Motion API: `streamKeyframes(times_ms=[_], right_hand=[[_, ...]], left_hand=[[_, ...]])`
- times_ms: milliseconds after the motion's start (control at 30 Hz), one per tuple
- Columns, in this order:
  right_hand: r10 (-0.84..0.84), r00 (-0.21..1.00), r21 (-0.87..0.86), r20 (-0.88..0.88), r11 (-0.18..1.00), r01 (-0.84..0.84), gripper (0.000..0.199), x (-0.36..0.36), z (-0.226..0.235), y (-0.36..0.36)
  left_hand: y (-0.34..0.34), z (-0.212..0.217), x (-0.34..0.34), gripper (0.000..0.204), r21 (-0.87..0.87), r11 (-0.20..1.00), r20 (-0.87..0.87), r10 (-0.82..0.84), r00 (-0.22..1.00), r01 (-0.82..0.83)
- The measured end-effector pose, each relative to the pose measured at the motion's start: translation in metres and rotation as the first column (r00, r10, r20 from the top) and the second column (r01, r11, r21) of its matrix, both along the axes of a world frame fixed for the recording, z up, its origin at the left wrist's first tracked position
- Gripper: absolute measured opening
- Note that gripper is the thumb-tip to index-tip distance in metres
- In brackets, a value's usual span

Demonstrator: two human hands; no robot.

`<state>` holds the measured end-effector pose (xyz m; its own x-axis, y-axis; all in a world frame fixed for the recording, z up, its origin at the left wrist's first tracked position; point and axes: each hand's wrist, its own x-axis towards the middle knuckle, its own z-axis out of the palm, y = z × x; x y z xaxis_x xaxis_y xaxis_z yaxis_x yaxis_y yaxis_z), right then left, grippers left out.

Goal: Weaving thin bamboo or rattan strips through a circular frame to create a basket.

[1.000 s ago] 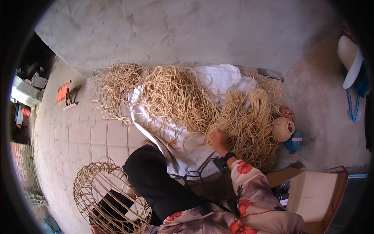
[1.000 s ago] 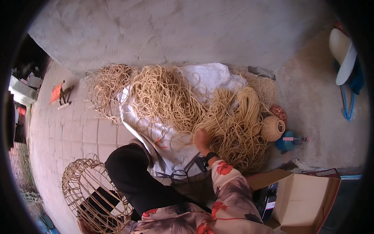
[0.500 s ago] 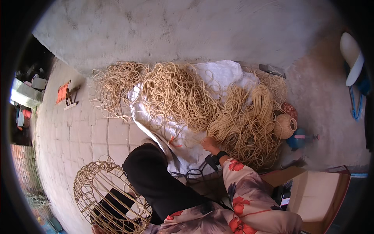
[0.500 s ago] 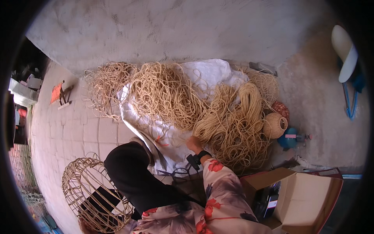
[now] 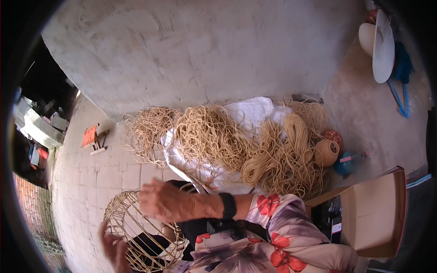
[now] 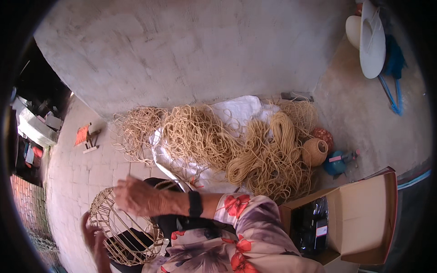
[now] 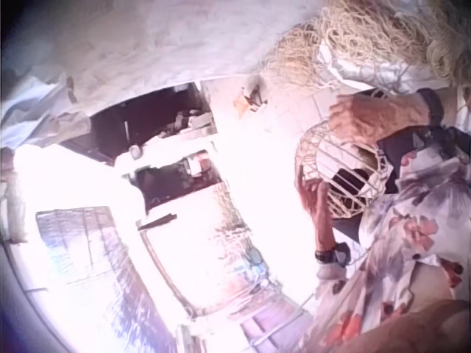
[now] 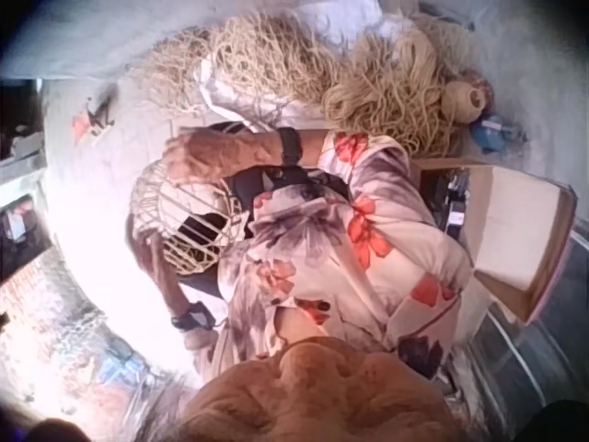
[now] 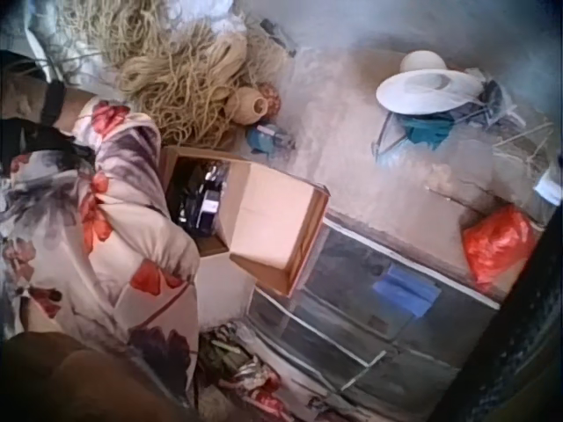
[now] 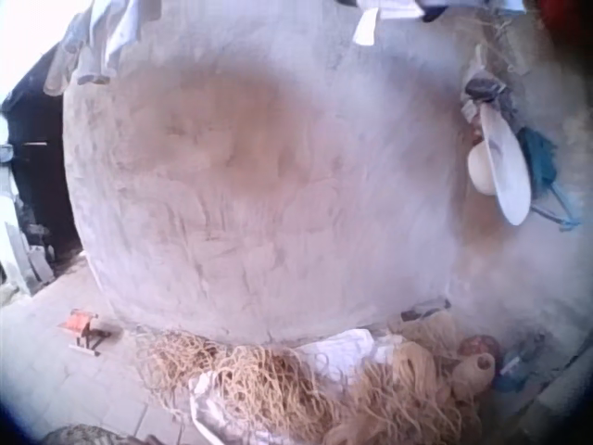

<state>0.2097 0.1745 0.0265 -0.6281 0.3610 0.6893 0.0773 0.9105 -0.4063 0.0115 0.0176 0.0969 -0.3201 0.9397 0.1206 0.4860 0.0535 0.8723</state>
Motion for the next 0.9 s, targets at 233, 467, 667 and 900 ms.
streamKeyframes(times_ms=[233, 467, 667, 900], right_hand=[[-0.045, 0.979, 0.001, -0.201, 0.999, 0.046, 0.019, -0.013, 0.021, -0.045], [0.266, 0.964, -0.682, -0.005, 0.704, -0.198, 0.094, 0.062, -0.032, -0.012], [-0.557, 0.746, -0.433, 0.365, 0.608, 0.665, 0.014, 0.241, -0.169, 0.066], [-0.808, 0.386, -0.116, 0.446, 0.375, 0.92, 0.014, 0.306, -0.166, 0.081]], left_hand=[[0.003, -0.077, 0.041, 0.023, -0.097, 0.925, 0.521, -0.266, 0.811, 0.366], [0.031, -0.05, 0.012, 0.02, 0.122, 0.991, 0.735, -0.127, 0.666, 0.054], [0.013, -0.023, -0.167, 0.019, 0.296, 0.876, 0.673, 0.091, 0.734, -0.38], [-0.111, -0.045, -0.434, 0.029, 0.308, 0.69, 0.676, 0.326, 0.661, -0.655]])
